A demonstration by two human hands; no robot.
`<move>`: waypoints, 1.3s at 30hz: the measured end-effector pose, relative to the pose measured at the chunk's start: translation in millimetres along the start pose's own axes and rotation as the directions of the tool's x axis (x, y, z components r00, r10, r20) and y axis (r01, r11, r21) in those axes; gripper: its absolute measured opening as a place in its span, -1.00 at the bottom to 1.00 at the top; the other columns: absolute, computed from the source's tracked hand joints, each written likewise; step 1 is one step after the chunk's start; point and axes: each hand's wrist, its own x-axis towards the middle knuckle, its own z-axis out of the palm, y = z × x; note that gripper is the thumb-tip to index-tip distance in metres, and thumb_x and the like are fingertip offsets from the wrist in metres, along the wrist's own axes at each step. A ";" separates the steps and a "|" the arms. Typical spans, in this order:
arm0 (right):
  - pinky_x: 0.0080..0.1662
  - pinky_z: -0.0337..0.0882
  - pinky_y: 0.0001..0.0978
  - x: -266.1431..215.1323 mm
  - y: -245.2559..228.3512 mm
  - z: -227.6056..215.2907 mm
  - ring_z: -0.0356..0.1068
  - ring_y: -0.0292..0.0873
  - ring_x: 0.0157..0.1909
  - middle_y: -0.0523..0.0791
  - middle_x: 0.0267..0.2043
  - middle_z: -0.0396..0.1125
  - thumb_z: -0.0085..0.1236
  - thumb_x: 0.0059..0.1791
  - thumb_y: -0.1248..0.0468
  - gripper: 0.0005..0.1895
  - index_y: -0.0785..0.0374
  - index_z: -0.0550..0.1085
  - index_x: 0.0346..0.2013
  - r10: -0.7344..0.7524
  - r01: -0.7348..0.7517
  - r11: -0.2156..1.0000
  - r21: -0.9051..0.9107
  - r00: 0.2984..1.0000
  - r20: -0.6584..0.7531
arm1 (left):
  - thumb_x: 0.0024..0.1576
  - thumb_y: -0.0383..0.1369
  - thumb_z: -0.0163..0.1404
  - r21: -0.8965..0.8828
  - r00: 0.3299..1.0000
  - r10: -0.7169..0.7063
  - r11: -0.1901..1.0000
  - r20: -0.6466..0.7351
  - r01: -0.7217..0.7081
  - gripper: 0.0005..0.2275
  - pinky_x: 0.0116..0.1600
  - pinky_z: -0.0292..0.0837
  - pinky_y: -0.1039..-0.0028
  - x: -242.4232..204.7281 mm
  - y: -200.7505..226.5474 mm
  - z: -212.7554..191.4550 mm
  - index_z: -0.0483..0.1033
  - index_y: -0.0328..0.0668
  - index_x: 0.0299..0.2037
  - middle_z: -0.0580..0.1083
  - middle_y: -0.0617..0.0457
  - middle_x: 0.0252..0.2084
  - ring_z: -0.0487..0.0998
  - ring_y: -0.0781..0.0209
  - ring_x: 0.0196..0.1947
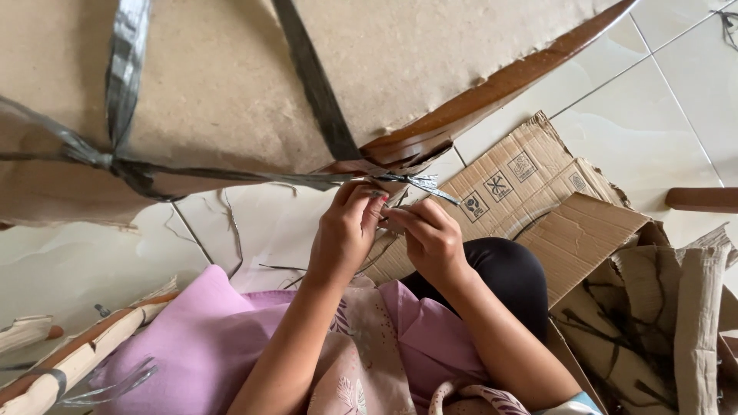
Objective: Unwrapping a wooden chair by cutting plastic straps and removing cardboard packaging using a small blade.
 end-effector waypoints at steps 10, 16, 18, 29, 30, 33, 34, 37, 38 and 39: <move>-0.40 0.43 -0.16 -6.2 0.7 7.7 0.35 0.05 -0.49 -0.04 -0.41 0.29 0.07 -0.03 0.58 -0.80 0.30 0.59 -0.28 -0.019 0.025 0.994 -0.110 0.998 0.054 | 0.25 -0.37 0.06 0.020 0.997 -0.065 0.998 0.036 0.064 -0.91 -0.30 0.64 0.21 -4.9 -15.3 1.7 0.53 -0.21 -0.19 0.49 -0.12 -0.34 0.65 -0.20 -0.32; -0.36 0.39 0.03 -17.2 1.8 1.0 0.36 0.24 -0.43 0.01 -0.41 0.22 0.10 -0.07 0.54 -0.85 0.28 0.52 -0.29 0.257 -0.247 0.966 -0.069 0.929 0.268 | 0.28 -0.23 0.04 0.086 0.961 -0.221 0.974 0.165 0.209 -0.85 -0.23 0.65 0.12 -9.6 -19.0 -10.7 0.52 -0.09 -0.09 0.51 -0.12 -0.23 0.66 -0.19 -0.28; -0.29 0.42 -0.26 -22.5 8.8 -1.6 0.39 0.02 -0.43 -0.10 -0.42 0.24 0.08 -0.02 0.53 -0.86 0.25 0.51 -0.34 0.352 -0.393 0.909 0.137 0.902 0.251 | 0.26 -0.01 0.01 0.138 0.853 -0.463 0.886 0.241 0.442 -0.68 -0.22 0.61 0.04 -9.1 -26.8 -20.3 0.58 -0.08 -0.17 0.56 -0.14 -0.30 0.67 -0.17 -0.26; -0.34 0.36 -0.44 -22.8 16.3 -0.8 0.29 -0.22 -0.47 -0.14 -0.45 0.26 0.24 -0.03 0.44 -0.93 0.21 0.60 -0.31 0.369 -0.413 0.873 0.258 0.907 0.203 | 0.19 -0.30 0.16 -0.645 0.618 -0.743 0.345 0.256 0.682 -0.89 -0.11 0.56 0.52 -50.8 -20.8 42.5 0.65 -0.13 -0.29 0.62 0.03 -0.40 0.59 0.36 -0.37; -0.35 0.36 -0.45 -22.3 14.9 -0.4 0.29 -0.22 -0.48 -0.14 -0.46 0.27 0.26 -0.04 0.44 -0.92 0.21 0.62 -0.31 0.370 -0.409 0.875 0.261 0.910 0.185 | 0.26 -0.37 0.07 -0.789 0.617 -0.763 0.254 0.191 0.559 -0.89 0.02 0.57 0.46 -52.8 -19.1 46.8 0.58 -0.18 -0.29 0.59 0.03 -0.32 0.60 0.33 -0.28; -0.35 0.37 -0.51 -14.6 1.0 -2.6 0.30 -0.27 -0.48 -0.17 -0.47 0.26 0.28 -0.04 0.42 -0.91 0.22 0.62 -0.25 0.410 -0.434 0.852 0.293 0.901 0.140 | 0.30 -0.30 0.01 -0.904 0.565 -0.800 0.068 0.203 0.422 -0.90 0.14 0.48 0.55 -43.9 -28.5 45.1 0.45 -0.08 -0.23 0.52 0.08 -0.19 0.55 0.32 -0.17; -0.35 0.37 -0.51 -14.2 -2.4 -3.0 0.30 -0.27 -0.48 -0.17 -0.47 0.26 0.28 -0.04 0.42 -0.91 0.22 0.62 -0.25 0.411 -0.435 0.852 0.292 0.901 0.141 | 0.30 -0.30 0.01 -0.904 0.564 -0.800 0.067 0.204 0.422 -0.90 0.14 0.48 0.55 -40.7 -35.7 45.6 0.45 -0.08 -0.23 0.52 0.08 -0.19 0.55 0.32 -0.17; -0.37 0.34 -0.49 -12.7 -7.7 -0.2 0.28 -0.24 -0.49 -0.14 -0.44 0.30 0.26 -0.02 0.43 -0.94 0.24 0.56 -0.29 0.415 -0.432 0.866 0.252 0.902 0.119 | 0.25 -0.43 0.08 -0.931 0.555 -0.795 -0.032 0.244 0.363 -0.89 0.16 0.48 0.36 -27.5 -53.8 43.6 0.43 -0.14 -0.31 0.50 0.04 -0.33 0.56 0.25 -0.24; -0.37 0.37 -0.44 -14.2 -5.0 0.7 0.33 -0.19 -0.49 -0.12 -0.45 0.31 0.23 -0.05 0.49 -0.88 0.24 0.58 -0.28 0.404 -0.416 0.888 0.195 0.909 0.102 | 0.23 -0.50 0.03 -0.944 0.549 -0.796 -0.083 0.256 0.320 -0.95 0.09 0.50 0.42 -21.9 -55.9 44.0 0.44 -0.14 -0.26 0.51 0.04 -0.29 0.51 0.28 -0.26; -0.38 0.39 -0.40 -16.0 -1.4 0.0 0.37 -0.13 -0.49 -0.09 -0.46 0.31 0.19 -0.07 0.55 -0.80 0.24 0.61 -0.26 0.393 -0.401 0.906 0.133 0.916 0.083 | 0.21 -0.57 -0.02 -0.951 0.543 -0.794 -0.137 0.273 0.278 -0.91 0.01 0.51 0.48 -15.7 -57.5 46.4 0.44 -0.14 -0.21 0.51 0.04 -0.26 0.47 0.30 -0.28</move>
